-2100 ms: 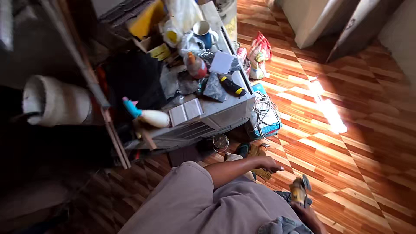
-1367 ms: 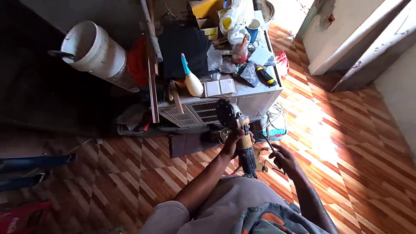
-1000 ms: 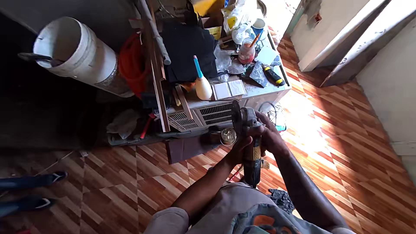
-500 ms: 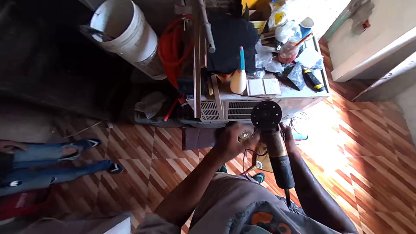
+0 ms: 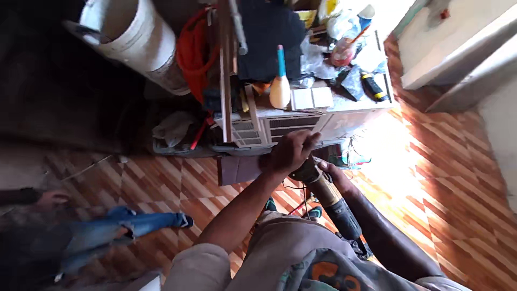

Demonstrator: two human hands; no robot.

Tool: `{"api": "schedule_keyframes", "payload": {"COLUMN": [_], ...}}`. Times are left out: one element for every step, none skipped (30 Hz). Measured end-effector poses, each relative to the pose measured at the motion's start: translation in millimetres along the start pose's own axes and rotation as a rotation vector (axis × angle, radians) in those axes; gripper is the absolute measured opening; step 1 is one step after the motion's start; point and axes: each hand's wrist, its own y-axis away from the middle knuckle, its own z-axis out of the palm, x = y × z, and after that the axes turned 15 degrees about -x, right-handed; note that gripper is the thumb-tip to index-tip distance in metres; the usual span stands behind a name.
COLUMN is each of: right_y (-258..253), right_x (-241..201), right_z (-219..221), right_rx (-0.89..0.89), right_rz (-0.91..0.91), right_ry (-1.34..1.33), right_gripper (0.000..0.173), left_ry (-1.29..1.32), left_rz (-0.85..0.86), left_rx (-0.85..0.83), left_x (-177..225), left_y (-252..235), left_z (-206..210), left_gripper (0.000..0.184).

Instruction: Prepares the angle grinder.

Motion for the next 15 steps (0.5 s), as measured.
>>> {"api": "schedule_keyframes", "payload": {"right_y": [8, 16, 25, 33, 42, 48, 54, 59, 64, 69, 75, 82, 89, 98, 106], "right_x": [-1, -2, -2, -1, 0, 1, 1, 2, 3, 3, 2, 1, 1, 1, 1], "right_z": [-5, -8, -10, -12, -15, -17, -19, -20, -19, -17, -16, -16, -16, -18, -21], "right_rx": [-0.006, 0.003, 0.028, 0.051, 0.066, 0.086, 0.101, 0.108, 0.125, 0.143, 0.155, 0.167, 0.180, 0.191, 0.200], "right_rz": [-0.001, 0.001, -0.004, -0.019, -0.047, -0.076, -0.112, -0.144, -0.163, -0.180, -0.199, -0.208, -0.217, -0.223, -0.232], "right_ry": [0.001, 0.000, -0.006, -0.019, -0.030, -0.035, -0.036, -0.050, -0.064, -0.087, -0.106, -0.111, -0.105, -0.087, -0.068], "right_gripper": [0.065, 0.064, 0.064, 0.065, 0.064, 0.062, 0.060, 0.059, 0.058, 0.059, 0.061, 0.064, 0.067, 0.071, 0.073], "left_ry": [0.005, 0.009, 0.009, 0.005, -0.004, -0.023, -0.053, -0.073, -0.072, -0.052, -0.045, -0.047, -0.056, -0.062, -0.060], "left_rz": [-0.023, -0.022, -0.002, 0.038, 0.098, 0.167, 0.229, 0.288, 0.330, 0.356, 0.371, 0.370, 0.360, 0.345, 0.332], "left_rx": [0.037, 0.045, 0.021, -0.027, -0.090, -0.164, -0.239, -0.293, -0.323, -0.334, -0.333, -0.334, -0.347, -0.367, -0.390], "left_x": [3, 6, 8, 10, 14, 20, 25, 30, 34, 38, 41, 46, 51, 57, 62], "left_y": [-2, -5, -9, -15, -22, -29, -36, -43, -49, -54, -59, -63, -66, -70, -74], "left_z": [9, 18, 25, 30, 34, 36, 39, 44, 50, 55, 61, 67, 73, 81, 89], "left_gripper": [0.044, 0.045, 0.045, 0.046, 0.046, 0.047, 0.051, 0.055, 0.055, 0.052, 0.049, 0.047, 0.046, 0.045, 0.045]}}
